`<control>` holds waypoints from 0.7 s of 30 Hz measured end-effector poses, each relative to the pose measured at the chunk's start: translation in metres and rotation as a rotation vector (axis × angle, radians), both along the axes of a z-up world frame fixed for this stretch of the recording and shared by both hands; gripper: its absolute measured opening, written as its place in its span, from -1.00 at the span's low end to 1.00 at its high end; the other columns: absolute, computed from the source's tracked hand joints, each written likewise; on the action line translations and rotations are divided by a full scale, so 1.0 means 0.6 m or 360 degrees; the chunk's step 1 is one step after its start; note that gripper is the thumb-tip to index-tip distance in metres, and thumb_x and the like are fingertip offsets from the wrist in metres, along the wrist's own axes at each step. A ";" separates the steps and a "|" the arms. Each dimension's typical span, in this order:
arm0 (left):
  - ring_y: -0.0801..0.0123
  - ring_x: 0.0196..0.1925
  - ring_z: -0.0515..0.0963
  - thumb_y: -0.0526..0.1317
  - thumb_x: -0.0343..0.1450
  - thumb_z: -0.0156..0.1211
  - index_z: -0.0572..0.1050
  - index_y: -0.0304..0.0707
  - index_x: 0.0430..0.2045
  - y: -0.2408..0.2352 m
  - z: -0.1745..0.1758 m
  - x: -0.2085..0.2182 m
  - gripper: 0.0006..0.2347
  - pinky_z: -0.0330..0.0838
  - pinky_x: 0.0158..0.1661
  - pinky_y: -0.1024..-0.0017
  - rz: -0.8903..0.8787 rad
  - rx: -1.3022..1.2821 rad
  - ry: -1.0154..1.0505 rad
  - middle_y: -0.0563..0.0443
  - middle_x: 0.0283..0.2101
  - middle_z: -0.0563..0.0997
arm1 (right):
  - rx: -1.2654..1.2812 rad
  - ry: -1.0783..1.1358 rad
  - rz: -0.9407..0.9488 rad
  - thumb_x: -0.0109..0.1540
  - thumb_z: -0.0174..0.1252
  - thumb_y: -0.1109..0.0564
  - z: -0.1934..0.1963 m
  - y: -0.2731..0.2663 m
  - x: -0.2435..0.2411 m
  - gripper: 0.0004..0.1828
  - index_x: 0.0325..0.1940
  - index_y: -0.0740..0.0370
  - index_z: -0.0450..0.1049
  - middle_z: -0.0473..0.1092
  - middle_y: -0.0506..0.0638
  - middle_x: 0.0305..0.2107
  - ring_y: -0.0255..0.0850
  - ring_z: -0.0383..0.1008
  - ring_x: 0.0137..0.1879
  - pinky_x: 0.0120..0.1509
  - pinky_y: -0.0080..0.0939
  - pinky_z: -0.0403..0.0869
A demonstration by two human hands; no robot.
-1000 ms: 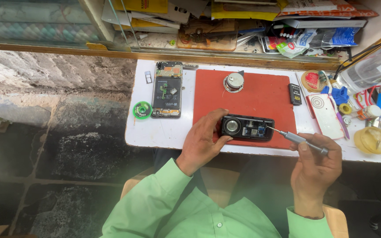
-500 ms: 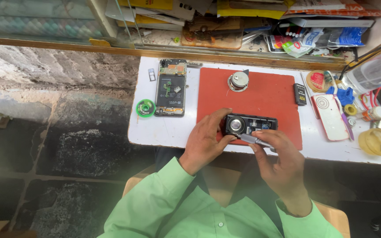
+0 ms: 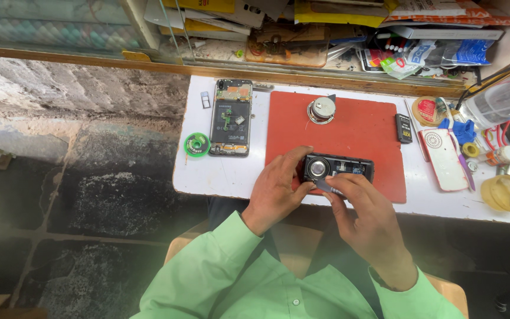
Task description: The person uses a screwdriver to remove screws from the back of a disassembled mobile phone, then inserts a battery and snaps the back cover on. The person wipes the exterior of the reassembled phone with a blue cloth.
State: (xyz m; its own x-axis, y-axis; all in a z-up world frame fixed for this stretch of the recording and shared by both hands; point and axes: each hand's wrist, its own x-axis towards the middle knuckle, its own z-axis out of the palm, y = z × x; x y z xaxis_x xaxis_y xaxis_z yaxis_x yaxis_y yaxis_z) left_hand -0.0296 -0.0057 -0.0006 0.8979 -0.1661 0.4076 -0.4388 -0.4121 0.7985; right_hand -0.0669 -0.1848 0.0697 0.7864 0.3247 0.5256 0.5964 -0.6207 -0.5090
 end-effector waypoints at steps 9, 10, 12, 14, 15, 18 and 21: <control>0.12 -0.17 0.54 -0.29 0.21 0.44 0.33 -0.16 0.22 0.000 -0.009 0.004 -0.37 0.47 -0.10 0.22 0.0002 -0.0005 0.0069 -0.01 -0.25 0.58 | -0.0517 -0.0054 0.0086 0.18 0.32 0.10 0.061 0.037 0.026 -0.66 -0.03 0.29 0.49 0.40 0.08 -0.35 -0.01 0.51 -0.31 -0.28 -0.02 0.44; 0.12 -0.17 0.54 -0.29 0.22 0.45 0.32 -0.16 0.22 0.001 -0.009 0.004 -0.37 0.47 -0.11 0.22 0.0002 -0.0015 0.0051 -0.02 -0.24 0.58 | -0.0481 -0.0045 0.0144 0.17 0.28 0.15 0.064 0.040 0.029 -0.66 0.00 0.29 0.48 0.40 0.08 -0.30 -0.01 0.51 -0.27 -0.25 -0.04 0.45; 0.12 -0.18 0.54 -0.28 0.22 0.46 0.32 -0.16 0.22 0.001 -0.011 0.003 -0.37 0.47 -0.12 0.22 0.0003 -0.0039 0.0018 -0.03 -0.22 0.57 | -0.0411 -0.0027 0.0260 0.17 0.21 0.27 0.067 0.045 0.036 -0.63 0.07 0.28 0.46 0.41 0.07 -0.21 0.00 0.51 -0.18 -0.18 -0.07 0.47; 0.13 -0.15 0.54 -0.36 0.23 0.37 0.32 -0.16 0.24 0.000 -0.015 0.006 -0.38 0.48 -0.08 0.22 0.0003 -0.0009 -0.0013 -0.01 -0.24 0.58 | -0.0785 0.0096 -0.0002 0.30 0.26 0.10 0.065 0.052 0.035 -0.82 -0.06 0.15 0.48 0.42 -0.02 -0.28 -0.07 0.53 -0.25 -0.21 -0.05 0.46; 0.13 -0.13 0.55 -0.40 0.24 0.32 0.32 -0.16 0.25 0.001 -0.016 0.006 -0.39 0.48 -0.06 0.23 0.0005 0.0006 -0.0027 0.00 -0.24 0.58 | -0.0970 0.0157 -0.0134 0.36 0.28 0.02 0.065 0.053 0.034 -0.84 -0.13 0.09 0.49 0.42 -0.07 -0.31 -0.10 0.53 -0.28 -0.23 -0.04 0.46; 0.05 -0.11 0.52 -0.34 0.25 0.40 0.30 -0.19 0.20 0.000 -0.020 0.006 -0.41 0.45 -0.08 0.19 0.0029 -0.0020 -0.0319 -0.14 -0.03 0.59 | -0.0409 -0.0045 0.0323 0.11 0.16 0.27 0.069 0.049 0.022 -0.64 0.01 0.23 0.49 0.40 0.09 -0.16 0.02 0.51 -0.21 -0.25 -0.06 0.48; 0.10 -0.16 0.54 -0.41 0.20 0.32 0.31 -0.19 0.20 -0.001 -0.022 0.008 -0.39 0.47 -0.11 0.21 0.0001 0.0005 0.0032 -0.04 -0.24 0.58 | -0.0649 0.0128 0.0075 0.20 0.24 0.21 0.067 0.058 0.023 -0.88 -0.17 0.11 0.51 0.41 0.00 -0.28 -0.03 0.51 -0.32 -0.26 -0.01 0.48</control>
State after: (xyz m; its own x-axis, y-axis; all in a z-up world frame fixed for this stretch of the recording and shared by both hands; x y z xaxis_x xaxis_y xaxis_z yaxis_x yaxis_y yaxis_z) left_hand -0.0249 -0.0064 -0.0136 0.9061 -0.1666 0.3888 -0.4221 -0.4147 0.8061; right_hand -0.0533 -0.1500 0.1097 0.7990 0.5300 0.2840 0.5973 -0.7541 -0.2731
